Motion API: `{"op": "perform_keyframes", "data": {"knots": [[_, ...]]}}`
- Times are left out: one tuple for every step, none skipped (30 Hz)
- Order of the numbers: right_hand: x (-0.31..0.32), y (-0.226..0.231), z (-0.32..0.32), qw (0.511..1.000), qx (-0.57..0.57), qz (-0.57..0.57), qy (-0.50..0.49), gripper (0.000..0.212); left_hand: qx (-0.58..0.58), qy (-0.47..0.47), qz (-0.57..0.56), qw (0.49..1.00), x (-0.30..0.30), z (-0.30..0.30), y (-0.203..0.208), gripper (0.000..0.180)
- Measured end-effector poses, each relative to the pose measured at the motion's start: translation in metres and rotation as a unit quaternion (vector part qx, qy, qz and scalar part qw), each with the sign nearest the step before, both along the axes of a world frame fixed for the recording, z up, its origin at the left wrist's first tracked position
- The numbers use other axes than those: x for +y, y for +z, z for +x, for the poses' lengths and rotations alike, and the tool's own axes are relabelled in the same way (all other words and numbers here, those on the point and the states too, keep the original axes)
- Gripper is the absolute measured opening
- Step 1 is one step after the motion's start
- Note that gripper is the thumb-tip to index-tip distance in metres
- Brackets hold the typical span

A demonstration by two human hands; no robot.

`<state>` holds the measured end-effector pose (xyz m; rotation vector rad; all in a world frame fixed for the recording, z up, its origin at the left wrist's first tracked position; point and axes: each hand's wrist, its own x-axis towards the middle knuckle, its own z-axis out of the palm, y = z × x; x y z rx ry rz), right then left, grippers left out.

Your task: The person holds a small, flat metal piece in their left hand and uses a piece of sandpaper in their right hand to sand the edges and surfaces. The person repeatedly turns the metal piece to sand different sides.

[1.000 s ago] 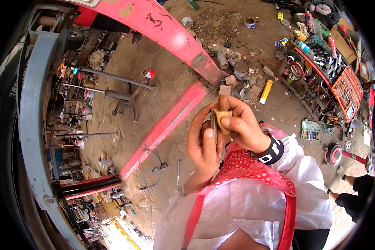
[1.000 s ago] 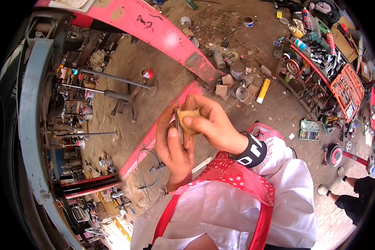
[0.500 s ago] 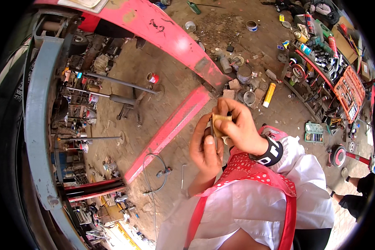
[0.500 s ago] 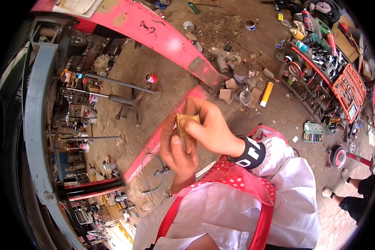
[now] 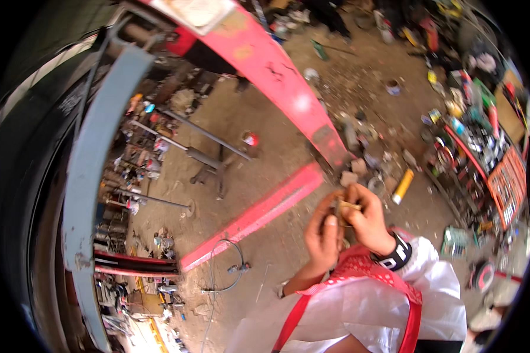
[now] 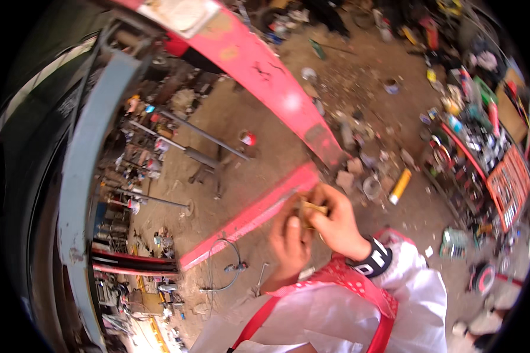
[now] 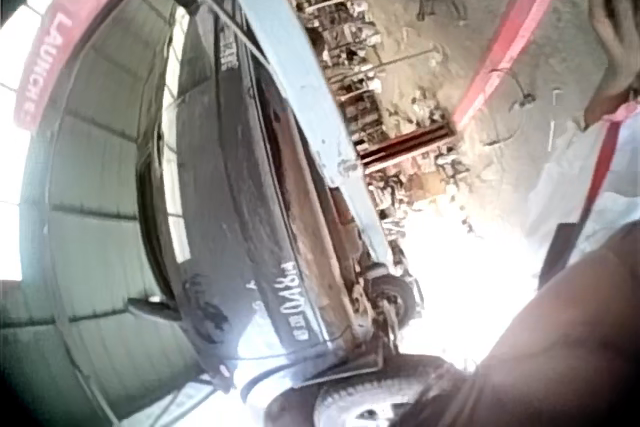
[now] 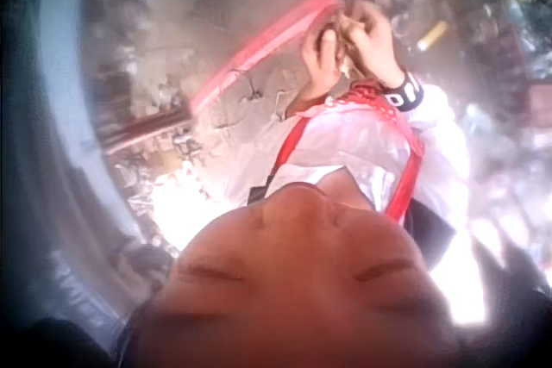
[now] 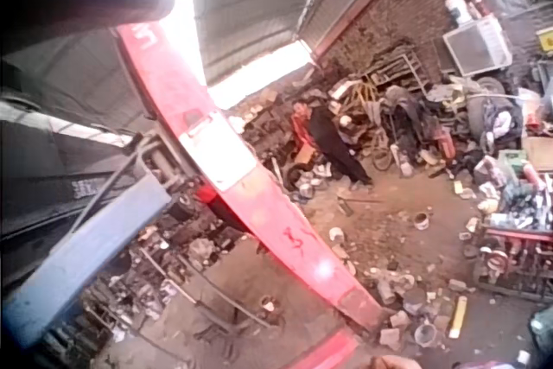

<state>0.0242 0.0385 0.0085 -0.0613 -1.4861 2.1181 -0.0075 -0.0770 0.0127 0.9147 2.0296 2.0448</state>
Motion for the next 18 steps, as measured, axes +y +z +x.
{"op": "perform_keyframes", "data": {"knots": [[-0.001,0.004,-0.004,0.999,0.001,-0.027,0.016,0.017,-0.108,-0.037,0.055,0.992,-0.003,0.001,-0.004,0.040],[0.003,0.006,-0.005,0.998,-0.008,-0.056,0.018,0.017,-0.106,-0.051,0.086,0.989,0.003,0.004,-0.007,0.040],[0.004,0.010,-0.008,0.996,-0.018,-0.085,0.023,0.018,-0.104,-0.063,0.116,0.986,0.005,0.003,-0.006,0.039],[0.005,0.011,-0.009,0.995,-0.024,-0.100,0.017,0.019,-0.080,-0.076,0.103,0.989,0.006,-0.002,-0.005,0.040],[0.005,0.007,-0.010,0.996,-0.029,-0.089,0.010,0.019,-0.083,-0.068,0.109,0.988,0.009,-0.004,-0.005,0.040],[-0.001,-0.005,-0.014,0.997,-0.010,-0.075,0.006,0.019,-0.100,-0.043,0.108,0.988,0.011,-0.004,-0.002,0.040],[0.000,-0.014,-0.018,0.998,0.010,-0.058,-0.005,0.019,-0.117,-0.025,0.109,0.987,0.018,-0.006,0.000,0.040],[-0.001,-0.009,-0.018,0.997,0.001,-0.081,0.010,0.019,-0.112,-0.042,0.107,0.987,0.014,-0.006,0.003,0.039],[0.001,0.000,-0.018,0.995,-0.008,-0.095,0.024,0.018,-0.107,-0.060,0.112,0.986,0.009,-0.005,0.002,0.039],[0.001,0.016,-0.017,0.990,-0.003,-0.136,0.042,0.017,-0.115,-0.058,0.115,0.985,0.006,-0.002,-0.003,0.038],[0.003,0.004,-0.024,0.995,0.002,-0.094,-0.012,0.017,-0.110,-0.060,0.114,0.985,0.010,-0.001,-0.003,0.038],[0.002,0.016,-0.019,0.990,-0.023,-0.138,0.030,0.017,-0.124,-0.063,0.130,0.982,0.010,-0.002,-0.005,0.037],[0.004,0.008,-0.018,0.988,-0.014,-0.148,0.039,0.010,-0.138,-0.072,0.146,0.977,0.012,-0.002,-0.007,0.037],[0.004,0.007,-0.015,0.991,-0.022,-0.122,0.043,0.008,-0.138,-0.055,0.143,0.978,0.014,-0.002,-0.008,0.036],[0.002,0.007,-0.013,0.994,-0.026,-0.104,0.025,0.009,-0.142,-0.042,0.145,0.978,0.018,-0.003,-0.012,0.036],[0.003,0.002,-0.013,0.992,-0.023,-0.122,0.032,0.013,-0.092,-0.046,0.157,0.982,0.020,-0.002,-0.015,0.036],[0.003,0.004,-0.014,0.989,-0.039,-0.140,0.028,0.012,-0.079,-0.044,0.160,0.983,0.020,-0.001,-0.018,0.036],[0.008,-0.009,-0.022,0.990,-0.001,-0.140,-0.013,0.011,-0.067,-0.049,0.167,0.983,0.023,0.000,-0.019,0.036]]}}
